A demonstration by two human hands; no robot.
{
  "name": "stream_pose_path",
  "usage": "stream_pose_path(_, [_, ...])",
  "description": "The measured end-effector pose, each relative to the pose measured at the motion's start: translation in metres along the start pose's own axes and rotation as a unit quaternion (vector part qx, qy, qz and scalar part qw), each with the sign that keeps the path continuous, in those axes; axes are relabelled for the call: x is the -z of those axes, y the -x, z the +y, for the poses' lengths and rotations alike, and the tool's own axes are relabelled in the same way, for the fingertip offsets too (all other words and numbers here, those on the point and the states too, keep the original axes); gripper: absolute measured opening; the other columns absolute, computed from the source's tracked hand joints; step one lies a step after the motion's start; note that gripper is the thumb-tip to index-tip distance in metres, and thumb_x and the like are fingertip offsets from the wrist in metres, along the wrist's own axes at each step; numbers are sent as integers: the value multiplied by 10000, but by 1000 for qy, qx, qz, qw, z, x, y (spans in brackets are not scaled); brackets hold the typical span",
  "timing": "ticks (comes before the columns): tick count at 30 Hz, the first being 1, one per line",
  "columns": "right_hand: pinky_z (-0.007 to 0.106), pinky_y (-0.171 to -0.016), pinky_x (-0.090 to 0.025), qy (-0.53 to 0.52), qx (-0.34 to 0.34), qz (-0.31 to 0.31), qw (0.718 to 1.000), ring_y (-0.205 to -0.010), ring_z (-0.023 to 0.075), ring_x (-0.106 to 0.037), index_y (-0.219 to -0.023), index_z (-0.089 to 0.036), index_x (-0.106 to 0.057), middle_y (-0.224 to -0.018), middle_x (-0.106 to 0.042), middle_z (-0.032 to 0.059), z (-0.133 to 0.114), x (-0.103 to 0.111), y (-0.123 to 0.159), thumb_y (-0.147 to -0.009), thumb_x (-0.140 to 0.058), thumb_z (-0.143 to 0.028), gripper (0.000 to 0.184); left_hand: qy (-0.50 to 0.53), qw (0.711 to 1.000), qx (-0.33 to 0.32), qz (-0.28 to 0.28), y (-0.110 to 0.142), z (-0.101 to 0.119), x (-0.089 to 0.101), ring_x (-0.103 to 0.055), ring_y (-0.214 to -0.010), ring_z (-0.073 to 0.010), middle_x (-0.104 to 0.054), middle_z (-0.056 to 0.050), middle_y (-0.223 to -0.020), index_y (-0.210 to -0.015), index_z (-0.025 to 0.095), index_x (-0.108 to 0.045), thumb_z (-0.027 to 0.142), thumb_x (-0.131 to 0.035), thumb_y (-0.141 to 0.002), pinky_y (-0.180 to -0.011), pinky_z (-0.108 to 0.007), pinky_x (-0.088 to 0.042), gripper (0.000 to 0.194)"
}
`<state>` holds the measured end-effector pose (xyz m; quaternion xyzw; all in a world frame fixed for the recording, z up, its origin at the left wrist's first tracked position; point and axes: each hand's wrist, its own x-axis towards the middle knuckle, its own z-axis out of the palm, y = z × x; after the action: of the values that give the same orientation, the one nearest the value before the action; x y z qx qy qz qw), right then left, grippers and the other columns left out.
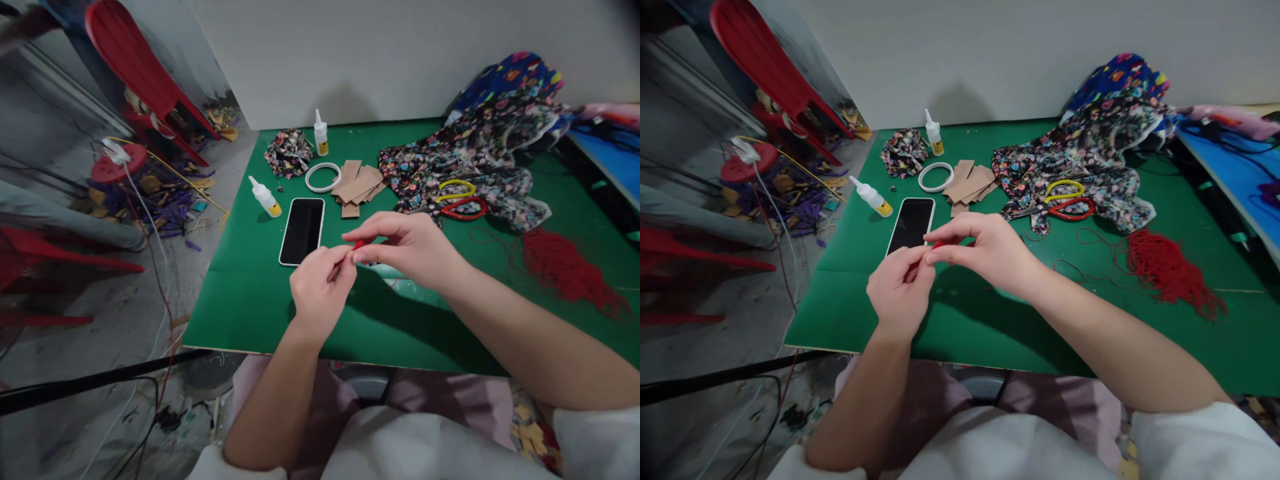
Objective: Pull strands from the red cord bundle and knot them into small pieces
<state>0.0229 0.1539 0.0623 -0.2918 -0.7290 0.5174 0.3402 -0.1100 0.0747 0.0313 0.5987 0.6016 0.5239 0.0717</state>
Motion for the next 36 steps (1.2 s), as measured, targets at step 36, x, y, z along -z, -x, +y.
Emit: stream_pose_path(36, [221, -530, -487, -154, -17, 19, 988, -662, 94, -552, -749, -252, -749, -756, -571, 0, 10, -8, 2, -652, -766, -255, 99, 383, 879, 282, -28, 4, -5, -13, -248, -360, -17, -367, 81, -414, -701, 182, -680, 397, -682, -727, -344, -161, -214, 217])
